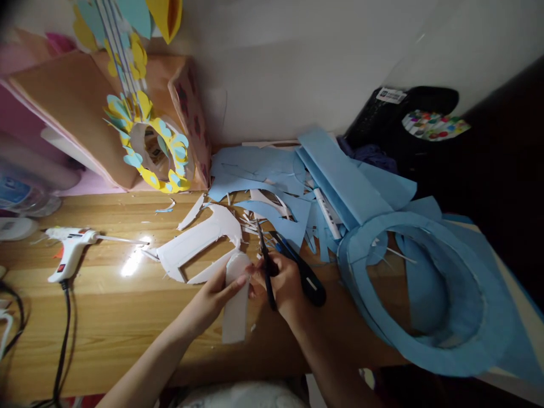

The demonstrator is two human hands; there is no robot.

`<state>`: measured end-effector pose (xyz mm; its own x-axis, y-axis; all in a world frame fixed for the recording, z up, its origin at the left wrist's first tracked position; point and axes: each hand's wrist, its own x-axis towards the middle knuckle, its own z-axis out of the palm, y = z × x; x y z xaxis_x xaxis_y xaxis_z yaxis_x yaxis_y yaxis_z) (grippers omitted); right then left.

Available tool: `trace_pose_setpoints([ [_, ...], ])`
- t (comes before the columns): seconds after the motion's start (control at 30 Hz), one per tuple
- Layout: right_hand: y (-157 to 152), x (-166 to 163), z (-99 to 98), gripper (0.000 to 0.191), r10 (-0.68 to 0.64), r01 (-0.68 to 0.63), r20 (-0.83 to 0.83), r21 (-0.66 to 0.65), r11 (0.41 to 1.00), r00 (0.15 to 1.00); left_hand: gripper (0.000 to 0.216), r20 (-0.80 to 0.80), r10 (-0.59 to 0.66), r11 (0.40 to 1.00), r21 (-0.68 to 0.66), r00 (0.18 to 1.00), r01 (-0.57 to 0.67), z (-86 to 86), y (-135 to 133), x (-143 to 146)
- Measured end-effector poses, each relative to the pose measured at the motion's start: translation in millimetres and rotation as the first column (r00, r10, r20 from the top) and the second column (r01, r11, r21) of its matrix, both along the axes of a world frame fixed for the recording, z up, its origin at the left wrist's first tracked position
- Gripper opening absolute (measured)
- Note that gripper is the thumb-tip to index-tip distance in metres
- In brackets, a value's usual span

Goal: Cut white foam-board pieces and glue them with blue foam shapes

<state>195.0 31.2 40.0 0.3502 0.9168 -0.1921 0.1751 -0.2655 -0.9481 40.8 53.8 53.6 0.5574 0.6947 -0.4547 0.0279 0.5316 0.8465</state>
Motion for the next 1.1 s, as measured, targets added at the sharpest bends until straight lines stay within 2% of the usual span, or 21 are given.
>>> trace_pose_setpoints([
  [0.23, -6.7, 12.9, -9.6, 0.034, 0.120, -0.119, -0.168, 0.017, 0.993, 0.978, 0.030, 0.142, 0.073, 0.992, -0.116, 0.987, -0.056, 9.4, 2.6, -0.4],
  [0.43, -13.7, 9.2, -14.8, 0.032, 0.171, -0.156, -0.362, 0.071, 0.985, 0.916, 0.031, 0.258, 0.148, 0.958, -0.276, 0.955, -0.074, 4.8, -1.3, -0.8],
  [0.57, -19.2, 8.2, -18.7, 0.026, 0.210, -0.186, -0.439, 0.097, 0.978, 0.874, 0.044, 0.238, 0.111, 0.963, -0.266, 0.965, -0.045, 2.0, -3.7, -1.2],
  [0.77, -20.3, 6.6, -16.8, 0.032, 0.242, -0.227, -0.443, 0.089, 0.970, 0.863, 0.046, 0.189, 0.120, 0.963, -0.259, 0.975, -0.069, 3.1, -3.4, -0.9],
  [0.83, -19.5, 5.1, -13.0, 0.032, 0.232, -0.223, -0.432, 0.072, 0.972, 0.872, 0.047, 0.164, 0.147, 0.970, -0.215, 0.975, -0.110, 2.9, -1.6, -0.3],
  [0.93, -19.0, 2.7, -9.5, 0.035, 0.220, -0.227, -0.448, 0.038, 0.973, 0.867, 0.045, 0.163, 0.259, 0.958, -0.164, 0.952, -0.233, 0.6, 1.9, 1.1],
  [1.1, -20.7, -5.6, -10.4, 0.036, 0.214, -0.246, -0.485, -0.003, 0.969, 0.848, 0.039, 0.182, 0.474, 0.869, -0.253, 0.861, -0.425, -8.3, 4.8, 2.9],
])
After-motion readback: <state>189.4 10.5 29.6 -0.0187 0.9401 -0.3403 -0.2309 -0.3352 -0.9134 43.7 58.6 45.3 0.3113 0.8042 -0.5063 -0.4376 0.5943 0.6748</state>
